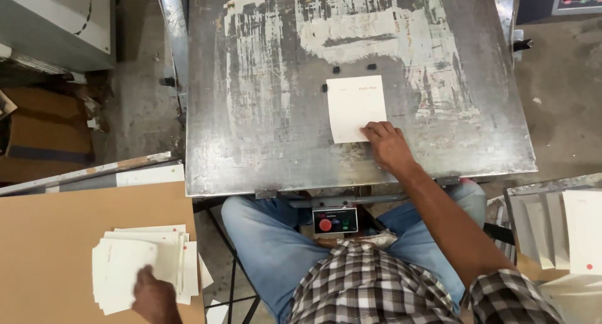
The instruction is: Operating an industrial manual-feed printing press or stamping machine to process paper sheets.
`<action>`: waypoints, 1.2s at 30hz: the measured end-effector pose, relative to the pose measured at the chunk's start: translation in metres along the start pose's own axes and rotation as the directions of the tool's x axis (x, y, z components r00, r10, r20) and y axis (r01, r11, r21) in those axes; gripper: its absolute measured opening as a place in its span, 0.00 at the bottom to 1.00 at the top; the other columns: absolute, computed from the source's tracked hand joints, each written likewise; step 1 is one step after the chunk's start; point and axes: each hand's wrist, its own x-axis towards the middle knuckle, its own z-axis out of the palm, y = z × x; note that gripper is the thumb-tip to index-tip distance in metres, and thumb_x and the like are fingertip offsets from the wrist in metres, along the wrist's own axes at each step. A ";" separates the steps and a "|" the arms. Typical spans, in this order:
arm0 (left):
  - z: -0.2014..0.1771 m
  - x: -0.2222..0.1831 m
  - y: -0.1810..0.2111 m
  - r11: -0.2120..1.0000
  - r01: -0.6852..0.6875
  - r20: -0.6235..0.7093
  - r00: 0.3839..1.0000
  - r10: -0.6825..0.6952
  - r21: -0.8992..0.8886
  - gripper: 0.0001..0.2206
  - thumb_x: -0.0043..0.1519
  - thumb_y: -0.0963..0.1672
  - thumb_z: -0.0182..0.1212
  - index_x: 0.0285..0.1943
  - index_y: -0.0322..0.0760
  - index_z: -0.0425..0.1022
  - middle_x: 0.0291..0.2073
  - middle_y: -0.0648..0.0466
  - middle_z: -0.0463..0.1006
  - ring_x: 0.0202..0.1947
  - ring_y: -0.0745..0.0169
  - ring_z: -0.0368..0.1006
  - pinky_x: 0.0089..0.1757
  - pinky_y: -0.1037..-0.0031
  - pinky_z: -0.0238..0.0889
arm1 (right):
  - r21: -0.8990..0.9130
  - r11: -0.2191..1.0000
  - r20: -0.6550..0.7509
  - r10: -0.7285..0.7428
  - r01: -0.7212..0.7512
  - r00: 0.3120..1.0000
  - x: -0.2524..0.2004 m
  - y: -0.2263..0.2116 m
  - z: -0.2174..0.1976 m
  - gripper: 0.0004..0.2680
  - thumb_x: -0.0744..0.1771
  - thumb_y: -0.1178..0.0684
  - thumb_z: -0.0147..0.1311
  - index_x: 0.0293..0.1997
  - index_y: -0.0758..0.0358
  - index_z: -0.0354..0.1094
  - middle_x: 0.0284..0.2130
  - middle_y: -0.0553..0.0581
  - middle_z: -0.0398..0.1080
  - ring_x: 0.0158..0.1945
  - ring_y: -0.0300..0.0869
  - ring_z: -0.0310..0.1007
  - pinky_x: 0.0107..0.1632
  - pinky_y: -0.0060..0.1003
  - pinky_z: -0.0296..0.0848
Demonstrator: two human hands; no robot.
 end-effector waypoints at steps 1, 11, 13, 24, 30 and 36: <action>0.019 -0.015 -0.007 0.997 0.055 0.115 0.992 -0.048 -0.053 0.14 0.65 0.38 0.49 0.59 0.39 0.74 0.57 0.52 0.78 0.56 0.43 0.73 0.48 0.45 0.72 | -0.006 1.000 0.002 -0.011 0.011 1.000 0.003 0.003 0.002 0.17 0.63 0.65 0.50 0.58 0.65 0.70 0.58 0.60 0.68 0.61 0.55 0.66 0.58 0.55 0.67; 0.034 -0.026 0.004 0.988 0.139 0.100 0.986 -0.132 -0.069 0.22 0.60 0.39 0.54 0.66 0.37 0.71 0.70 0.46 0.69 0.68 0.36 0.64 0.48 0.37 0.66 | 0.029 0.999 -0.028 -0.041 0.042 0.999 0.013 0.010 0.002 0.18 0.62 0.67 0.49 0.58 0.65 0.70 0.56 0.60 0.69 0.59 0.55 0.67 0.57 0.55 0.68; 0.034 -0.025 0.004 0.983 0.163 0.116 0.981 -0.153 -0.080 0.21 0.60 0.39 0.54 0.65 0.37 0.72 0.71 0.46 0.69 0.69 0.36 0.63 0.49 0.37 0.66 | 0.033 0.998 -0.028 -0.048 0.049 0.998 0.015 0.013 0.003 0.17 0.62 0.67 0.50 0.57 0.66 0.71 0.56 0.61 0.69 0.59 0.56 0.67 0.56 0.56 0.69; 0.048 -0.025 -0.009 0.980 0.162 0.131 0.980 -0.148 -0.111 0.22 0.61 0.39 0.52 0.67 0.38 0.70 0.71 0.44 0.68 0.70 0.35 0.62 0.53 0.38 0.66 | 0.039 0.999 0.071 0.012 -0.015 0.997 0.018 0.029 0.017 0.16 0.65 0.65 0.50 0.59 0.62 0.72 0.60 0.60 0.70 0.63 0.53 0.67 0.60 0.58 0.65; 0.052 -0.022 -0.013 0.986 0.150 0.148 0.979 -0.138 -0.073 0.22 0.61 0.40 0.52 0.67 0.39 0.72 0.71 0.43 0.68 0.70 0.35 0.62 0.53 0.41 0.66 | -0.002 0.994 0.332 0.101 -0.106 0.938 0.042 0.011 -0.016 0.28 0.61 0.35 0.59 0.65 0.60 0.64 0.62 0.63 0.64 0.66 0.56 0.58 0.60 0.74 0.48; 0.129 -0.045 -0.059 0.992 0.015 -0.075 0.997 -0.025 -0.128 0.24 0.53 0.40 0.57 0.61 0.33 0.75 0.61 0.37 0.74 0.60 0.32 0.70 0.58 0.46 0.68 | -0.039 0.979 0.264 0.202 -0.199 0.943 0.045 0.015 0.004 0.31 0.67 0.25 0.42 0.72 0.57 0.59 0.65 0.65 0.63 0.71 0.56 0.56 0.63 0.80 0.44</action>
